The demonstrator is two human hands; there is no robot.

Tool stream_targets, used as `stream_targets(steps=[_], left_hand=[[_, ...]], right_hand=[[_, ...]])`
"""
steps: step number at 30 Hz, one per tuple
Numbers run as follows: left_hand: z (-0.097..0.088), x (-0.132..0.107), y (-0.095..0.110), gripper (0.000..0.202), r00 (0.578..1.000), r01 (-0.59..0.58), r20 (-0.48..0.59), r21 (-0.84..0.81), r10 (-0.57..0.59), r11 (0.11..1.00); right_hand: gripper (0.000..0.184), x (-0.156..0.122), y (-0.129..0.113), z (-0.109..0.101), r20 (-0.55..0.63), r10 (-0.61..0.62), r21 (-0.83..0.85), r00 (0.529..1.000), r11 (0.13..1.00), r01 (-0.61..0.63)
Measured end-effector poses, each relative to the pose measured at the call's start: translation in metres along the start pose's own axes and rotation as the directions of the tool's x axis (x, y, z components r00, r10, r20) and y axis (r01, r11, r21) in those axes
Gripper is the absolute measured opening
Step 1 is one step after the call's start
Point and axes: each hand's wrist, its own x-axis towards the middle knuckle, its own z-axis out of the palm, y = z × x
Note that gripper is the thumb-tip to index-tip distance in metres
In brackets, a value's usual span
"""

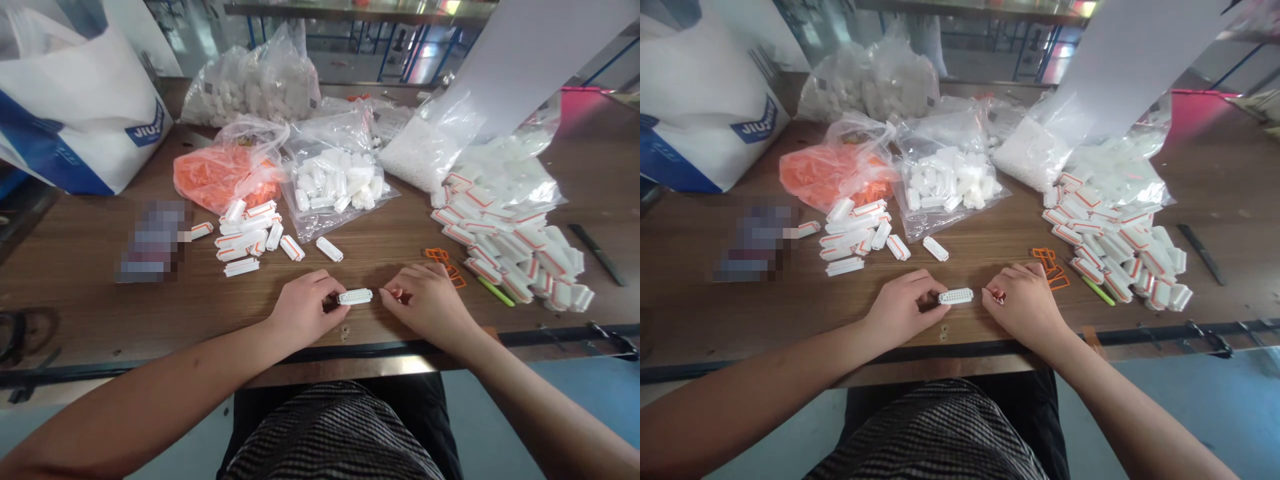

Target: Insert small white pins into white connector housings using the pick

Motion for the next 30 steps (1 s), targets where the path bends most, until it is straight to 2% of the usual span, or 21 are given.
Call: stream_targets(steps=[3,5,9,14,18,21,25,27,30], left_hand=[[0.0,0.0,0.0,0.005,1.0,-0.004,0.002,-0.006,0.004,1.0],[0.0,0.0,-0.001,0.005,1.0,-0.002,0.001,-0.006,0.002,1.0],[0.0,0.0,-0.001,0.005,1.0,-0.001,0.002,-0.005,0.001,1.0],[0.0,0.0,-0.001,0.005,1.0,0.007,0.004,-0.007,-0.007,1.0],[0.0,-0.001,0.0,0.005,1.0,0.014,0.003,-0.014,-0.014,1.0],[0.001,-0.001,0.0,0.005,1.0,0.011,0.002,-0.006,-0.011,1.0],[0.002,-0.001,-0.001,0.005,1.0,-0.009,-0.017,-0.007,0.009,1.0],[0.003,-0.001,-0.001,0.005,0.999,-0.021,-0.028,-0.004,0.021,1.0],[0.003,-0.001,-0.002,0.006,0.999,-0.039,-0.038,0.005,0.04,0.999]], right_hand=[[0.026,0.003,0.009,-0.001,0.095,0.129,0.139,0.987,0.98,-0.141],[0.025,0.004,0.016,-0.001,0.147,0.139,0.237,0.979,0.956,-0.171],[0.018,0.004,0.024,0.0,0.14,0.017,0.324,0.99,0.944,-0.062],[0.015,0.006,0.02,-0.001,0.131,-0.086,0.131,0.988,0.989,0.069],[0.014,0.009,0.015,-0.004,0.135,-0.064,0.076,0.989,0.996,0.055],[0.014,0.01,0.008,-0.004,0.103,-0.011,0.257,0.995,0.966,-0.016],[0.015,0.01,-0.012,0.002,0.026,0.017,0.569,1.0,0.822,-0.028],[0.013,0.01,-0.022,0.008,-0.021,-0.018,0.583,1.0,0.812,0.027],[0.012,0.01,-0.028,0.015,-0.056,-0.067,0.502,0.996,0.86,0.086]])
